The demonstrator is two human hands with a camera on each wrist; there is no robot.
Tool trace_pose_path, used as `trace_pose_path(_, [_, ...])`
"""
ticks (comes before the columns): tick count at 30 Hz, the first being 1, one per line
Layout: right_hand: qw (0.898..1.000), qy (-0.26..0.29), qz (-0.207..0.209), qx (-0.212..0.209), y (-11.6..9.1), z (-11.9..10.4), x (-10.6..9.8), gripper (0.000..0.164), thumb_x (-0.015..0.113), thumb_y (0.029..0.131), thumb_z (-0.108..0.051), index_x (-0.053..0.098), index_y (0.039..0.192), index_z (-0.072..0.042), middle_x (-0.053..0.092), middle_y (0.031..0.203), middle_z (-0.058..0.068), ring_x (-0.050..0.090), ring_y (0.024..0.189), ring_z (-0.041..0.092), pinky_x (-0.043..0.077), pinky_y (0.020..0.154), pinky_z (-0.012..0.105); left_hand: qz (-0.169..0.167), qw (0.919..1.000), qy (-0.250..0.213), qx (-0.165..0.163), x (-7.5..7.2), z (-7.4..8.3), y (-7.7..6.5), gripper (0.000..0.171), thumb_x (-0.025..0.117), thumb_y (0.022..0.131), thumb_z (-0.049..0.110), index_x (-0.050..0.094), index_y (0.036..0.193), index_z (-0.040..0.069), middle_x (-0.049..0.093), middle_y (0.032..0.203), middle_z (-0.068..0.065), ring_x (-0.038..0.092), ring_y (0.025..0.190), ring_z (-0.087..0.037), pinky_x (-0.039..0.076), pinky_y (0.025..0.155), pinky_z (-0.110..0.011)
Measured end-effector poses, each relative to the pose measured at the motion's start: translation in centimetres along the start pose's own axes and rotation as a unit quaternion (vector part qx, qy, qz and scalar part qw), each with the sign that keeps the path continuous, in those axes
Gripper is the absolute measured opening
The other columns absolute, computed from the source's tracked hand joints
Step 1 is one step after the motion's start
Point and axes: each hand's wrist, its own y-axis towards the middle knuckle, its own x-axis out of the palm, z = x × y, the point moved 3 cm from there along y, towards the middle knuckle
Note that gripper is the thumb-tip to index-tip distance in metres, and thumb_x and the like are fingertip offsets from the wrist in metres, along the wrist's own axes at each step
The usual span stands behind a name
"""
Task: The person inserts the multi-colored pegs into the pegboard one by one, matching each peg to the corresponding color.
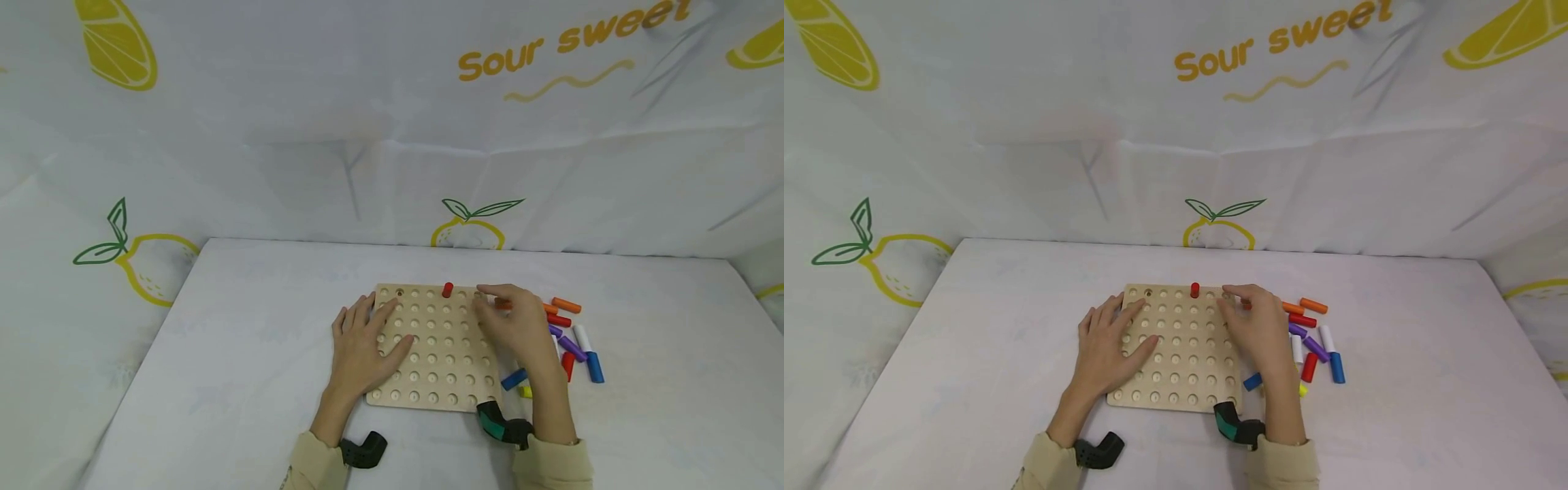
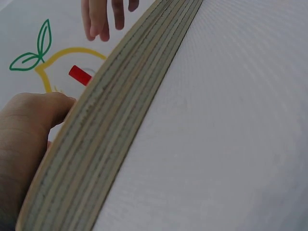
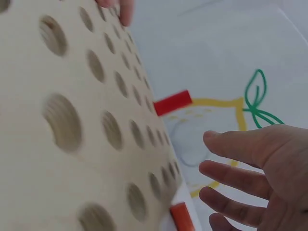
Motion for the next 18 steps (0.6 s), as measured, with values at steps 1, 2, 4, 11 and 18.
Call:
trace_pose_path(1, [1.0,-0.007,0.003,-0.002,-0.1,0.1,-0.4,0.036,0.064,0.099,-0.023,0.07,0.13,-0.005,0.067,0.134,0.024,0.06,0.119,0.041,0.058,0.092,0.052,0.0,1.0,0.0,0.0,0.0,0.0,0.0,0.066,0.063,0.087,0.055,0.057,0.146,0.026,0.049,0.156,-0.015,0.038,0.149,-0.036,0.018,0.121,-0.065])
trace_pose_path(2, [1.0,-0.015,0.006,-0.005,-0.1,0.2,-0.7,0.036,0.065,0.098,-0.022,0.07,0.129,-0.004,0.067,0.133,0.025,0.061,0.116,0.041,0.06,0.086,0.048,-0.001,1.0,0.0,0.0,0.0,0.0,0.0,0.066,0.063,0.087,0.055,0.057,0.146,0.026,0.048,0.156,-0.015,0.038,0.149,-0.036,0.018,0.121,-0.065])
trace_pose_path(4, [0.999,-0.028,0.013,-0.013,-0.2,0.5,-1.3,0.035,0.067,0.097,-0.02,0.071,0.127,-0.003,0.068,0.13,0.026,0.062,0.11,0.04,0.059,0.076,0.038,-0.002,1.0,0.001,-0.001,0.0,0.0,0.0,0.066,0.063,0.087,0.055,0.057,0.146,0.026,0.048,0.157,-0.015,0.037,0.149,-0.036,0.018,0.122,-0.065])
trace_pose_path(11, [0.999,-0.049,0.01,-0.003,-0.3,1.6,-2.3,0.036,0.07,0.096,-0.018,0.07,0.128,-0.001,0.067,0.131,0.027,0.061,0.114,0.043,0.058,0.091,0.053,-0.002,1.0,0.003,-0.002,0.0,-0.1,0.1,0.066,0.063,0.087,0.055,0.057,0.146,0.026,0.048,0.157,-0.015,0.037,0.15,-0.036,0.018,0.121,-0.066])
trace_pose_path(18, [0.999,-0.046,0.008,0.002,-0.6,2.1,-3.3,0.035,0.07,0.095,-0.015,0.07,0.127,-0.001,0.068,0.128,0.029,0.064,0.106,0.043,0.062,0.074,0.039,0.002,1.0,0.005,0.001,0.0,0.0,0.0,0.066,0.063,0.087,0.055,0.057,0.146,0.026,0.049,0.156,-0.015,0.038,0.149,-0.036,0.019,0.121,-0.065])
